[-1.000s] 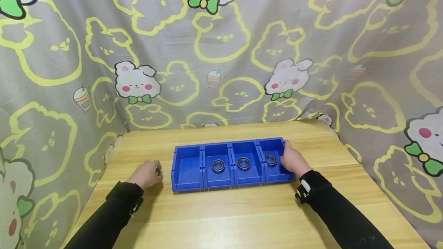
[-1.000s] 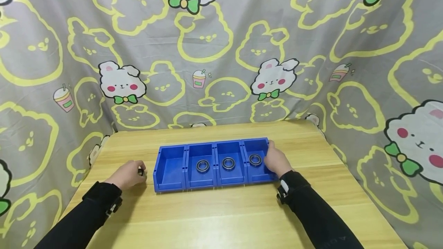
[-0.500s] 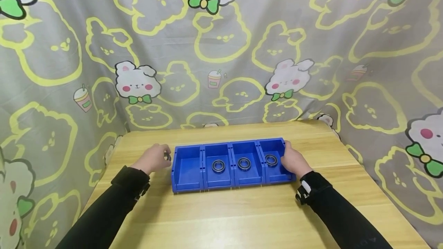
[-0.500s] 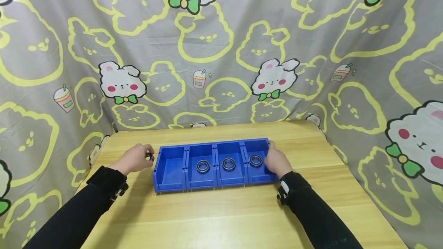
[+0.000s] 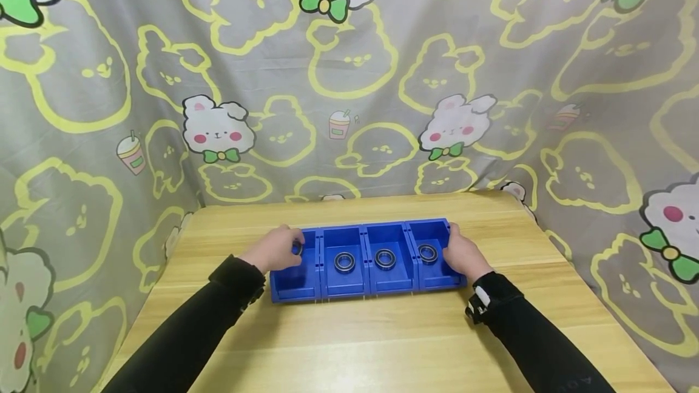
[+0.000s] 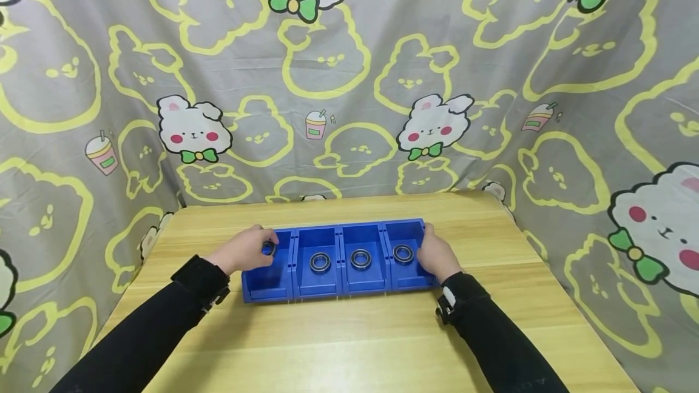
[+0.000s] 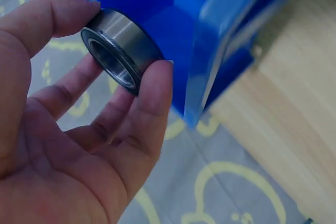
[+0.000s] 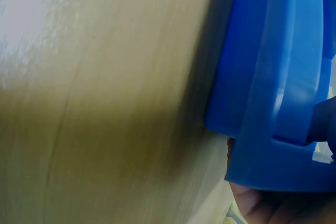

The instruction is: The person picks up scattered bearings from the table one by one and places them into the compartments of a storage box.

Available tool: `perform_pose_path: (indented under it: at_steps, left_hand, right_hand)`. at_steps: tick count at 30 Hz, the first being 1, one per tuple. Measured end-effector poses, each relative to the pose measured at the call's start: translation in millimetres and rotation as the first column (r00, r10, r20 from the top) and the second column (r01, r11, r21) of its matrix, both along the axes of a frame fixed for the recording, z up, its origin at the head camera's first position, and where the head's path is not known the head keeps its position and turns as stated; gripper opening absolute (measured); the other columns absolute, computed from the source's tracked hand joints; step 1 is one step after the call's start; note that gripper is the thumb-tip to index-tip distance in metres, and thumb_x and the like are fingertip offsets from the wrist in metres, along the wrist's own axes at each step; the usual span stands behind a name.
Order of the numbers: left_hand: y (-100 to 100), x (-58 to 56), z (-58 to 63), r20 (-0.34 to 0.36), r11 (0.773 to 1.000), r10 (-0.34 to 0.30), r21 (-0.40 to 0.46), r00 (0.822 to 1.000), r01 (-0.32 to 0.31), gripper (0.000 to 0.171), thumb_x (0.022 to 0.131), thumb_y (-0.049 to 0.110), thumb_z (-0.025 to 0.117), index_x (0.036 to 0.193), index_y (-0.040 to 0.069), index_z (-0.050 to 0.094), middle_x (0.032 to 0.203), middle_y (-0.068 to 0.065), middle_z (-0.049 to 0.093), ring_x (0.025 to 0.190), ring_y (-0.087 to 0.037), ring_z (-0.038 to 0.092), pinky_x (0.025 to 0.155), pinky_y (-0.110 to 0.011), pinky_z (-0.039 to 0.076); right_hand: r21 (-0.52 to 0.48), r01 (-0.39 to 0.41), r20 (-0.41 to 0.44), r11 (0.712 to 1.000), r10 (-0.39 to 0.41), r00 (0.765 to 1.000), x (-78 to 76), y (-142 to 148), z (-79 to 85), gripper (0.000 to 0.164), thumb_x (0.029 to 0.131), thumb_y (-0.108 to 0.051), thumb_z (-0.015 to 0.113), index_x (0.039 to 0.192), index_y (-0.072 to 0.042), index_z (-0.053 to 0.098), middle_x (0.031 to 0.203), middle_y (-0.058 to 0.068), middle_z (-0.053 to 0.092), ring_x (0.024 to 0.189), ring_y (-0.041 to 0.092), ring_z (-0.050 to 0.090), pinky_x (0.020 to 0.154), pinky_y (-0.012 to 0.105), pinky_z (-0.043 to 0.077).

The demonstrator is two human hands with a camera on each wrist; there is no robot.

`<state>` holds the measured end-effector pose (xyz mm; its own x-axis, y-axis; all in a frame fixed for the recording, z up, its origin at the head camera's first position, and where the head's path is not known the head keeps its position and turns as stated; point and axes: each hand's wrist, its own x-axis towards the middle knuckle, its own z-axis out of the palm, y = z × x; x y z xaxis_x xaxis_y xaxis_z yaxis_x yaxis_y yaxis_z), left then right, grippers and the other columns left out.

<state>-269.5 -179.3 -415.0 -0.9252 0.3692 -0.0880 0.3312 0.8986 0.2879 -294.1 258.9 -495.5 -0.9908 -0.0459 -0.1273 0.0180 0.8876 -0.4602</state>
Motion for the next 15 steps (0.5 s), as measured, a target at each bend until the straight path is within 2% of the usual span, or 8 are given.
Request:
perform_pose_path:
  at_steps: [4,11,15]
  left_hand:
    - [11.9,0.2,-12.3,0.020,1.000,-0.011,-0.015,1.000,0.011,0.035,0.080,0.015,0.079,0.112,0.008,0.067,0.109,-0.011,0.061,0.091,-0.022,0.056,0.087,-0.042,0.051]
    - [22.1,-5.1,-39.6,-0.042,0.994,-0.065,-0.086,0.997,0.061,0.033,0.075,0.011,0.084,0.103,0.007,0.069,0.095,-0.009,0.061,0.090,-0.026,0.060,0.084,-0.044,0.052]
    - [23.2,-8.4,-51.4,-0.046,0.993,-0.063,-0.103,0.997,0.058,0.029,0.074,0.009,0.085,0.098,0.006,0.068,0.091,-0.009,0.061,0.087,-0.027,0.060,0.084,-0.044,0.052]
  right_hand:
    - [0.003,-0.001,-0.007,1.000,0.001,1.000,0.3,-0.2,-0.4,0.069,0.095,-0.005,0.047,0.150,0.011,0.007,0.084,0.020,0.062,0.072,0.028,0.060,0.067,0.046,0.050]
    - [-0.004,-0.002,-0.037,1.000,0.002,0.999,1.5,0.4,0.7,0.068,0.094,-0.005,0.048,0.149,0.012,0.011,0.084,0.021,0.062,0.072,0.028,0.059,0.067,0.047,0.050]
    - [-0.005,-0.003,-0.041,1.000,0.003,0.999,3.0,-0.1,-0.6,0.068,0.094,-0.005,0.048,0.149,0.012,0.012,0.086,0.021,0.062,0.073,0.028,0.059,0.068,0.046,0.050]
